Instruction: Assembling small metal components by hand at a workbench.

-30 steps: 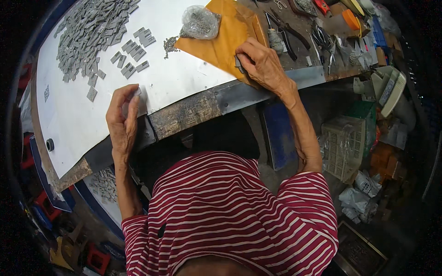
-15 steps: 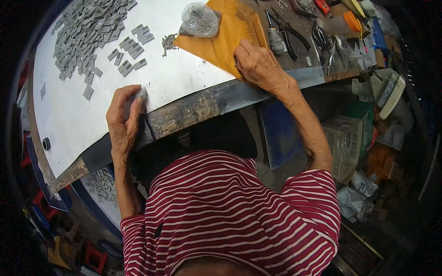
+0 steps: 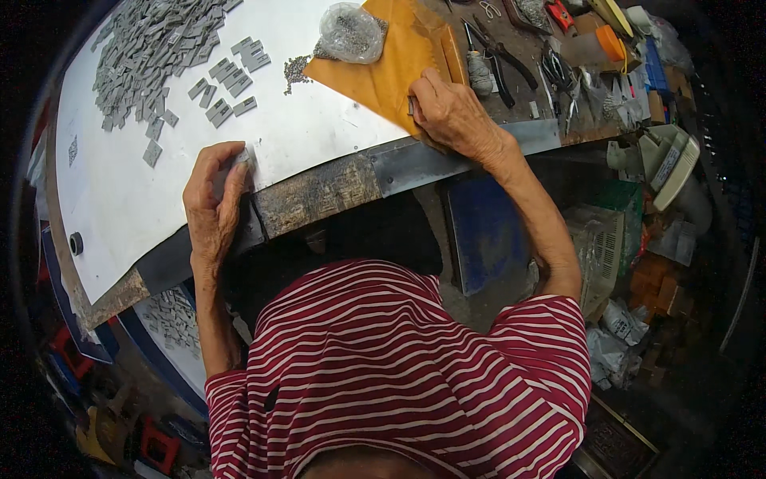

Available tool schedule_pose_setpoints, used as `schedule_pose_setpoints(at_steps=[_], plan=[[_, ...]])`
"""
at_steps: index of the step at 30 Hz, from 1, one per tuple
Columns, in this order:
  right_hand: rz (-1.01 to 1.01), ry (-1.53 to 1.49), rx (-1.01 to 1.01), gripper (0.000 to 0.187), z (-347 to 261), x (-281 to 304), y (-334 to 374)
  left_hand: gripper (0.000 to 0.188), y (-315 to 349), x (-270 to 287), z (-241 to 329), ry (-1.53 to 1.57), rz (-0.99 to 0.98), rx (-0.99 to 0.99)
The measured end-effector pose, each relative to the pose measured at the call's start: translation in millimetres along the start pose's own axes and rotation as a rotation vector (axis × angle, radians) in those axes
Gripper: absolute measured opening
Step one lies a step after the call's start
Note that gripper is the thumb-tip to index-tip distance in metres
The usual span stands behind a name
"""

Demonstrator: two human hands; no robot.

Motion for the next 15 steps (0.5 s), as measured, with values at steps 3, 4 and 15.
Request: schedule_pose_setpoints(at_steps=[3,4,15], plan=[[-0.007,-0.009,0.013,0.013,-0.4,0.8,-0.5,0.018,0.0,-0.2,0.3,0.004,0.001,0.005],[0.006,-0.023,0.0,0.013,-1.6,2.1,-0.5,0.018,0.1,-0.3,0.0,0.003,0.003,0.006],[0.063,-1.171,-0.788,0.012,-16.5,16.0,-16.3,0.019,1.8,0.9,-2.6,0.046,0.01,0.05]])
Point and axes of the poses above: each hand's wrist, its own y-axis away from the middle knuckle, its own x-axis out of the back of the hand, z = x × y, the point moved 2 cm from there along -y, towards the middle knuckle, and after that the axes turned 9 degrees about -y, right-handed, at the moved point
